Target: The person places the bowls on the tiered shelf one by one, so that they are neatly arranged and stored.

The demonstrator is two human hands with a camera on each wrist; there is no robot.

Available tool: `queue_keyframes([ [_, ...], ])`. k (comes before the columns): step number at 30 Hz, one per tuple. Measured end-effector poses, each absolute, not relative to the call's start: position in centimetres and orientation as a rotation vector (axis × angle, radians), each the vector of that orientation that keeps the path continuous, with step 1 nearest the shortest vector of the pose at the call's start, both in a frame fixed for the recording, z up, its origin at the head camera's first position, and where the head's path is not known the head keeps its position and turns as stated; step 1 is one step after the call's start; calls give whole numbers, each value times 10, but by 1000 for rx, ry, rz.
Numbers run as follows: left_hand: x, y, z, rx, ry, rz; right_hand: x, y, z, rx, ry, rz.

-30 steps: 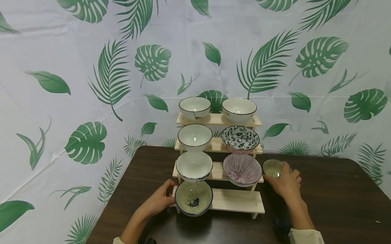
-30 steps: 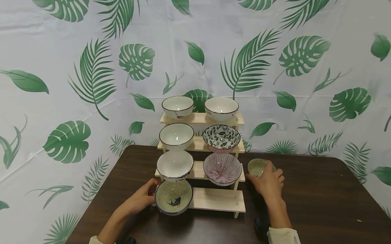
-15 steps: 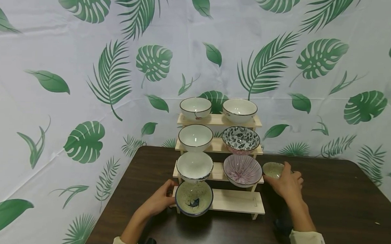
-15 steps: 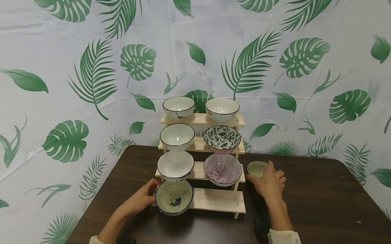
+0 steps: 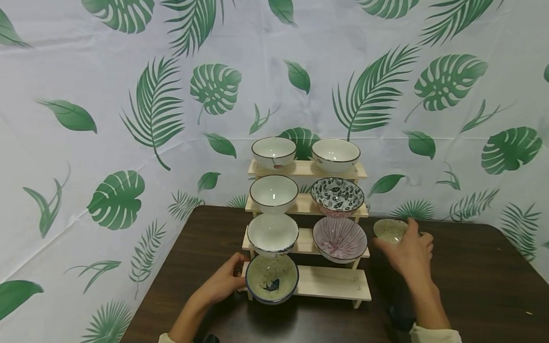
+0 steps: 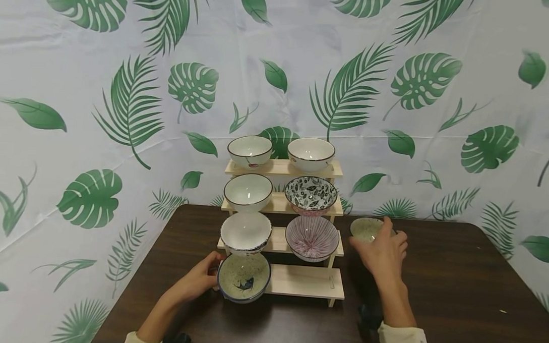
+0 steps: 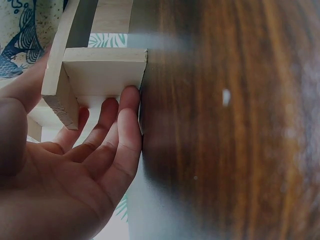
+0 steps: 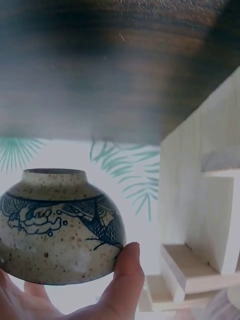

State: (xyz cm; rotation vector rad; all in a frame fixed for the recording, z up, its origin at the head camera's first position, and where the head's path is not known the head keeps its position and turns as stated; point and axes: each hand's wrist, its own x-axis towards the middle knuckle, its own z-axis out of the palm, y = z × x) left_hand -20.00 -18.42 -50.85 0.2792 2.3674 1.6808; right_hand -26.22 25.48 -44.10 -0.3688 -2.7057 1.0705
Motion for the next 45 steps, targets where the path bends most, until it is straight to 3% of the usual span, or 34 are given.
queue_keyframes([
  [45,-200,-186,-508,311,2334,1688,-213,229,-374,-293,-2512,1065],
])
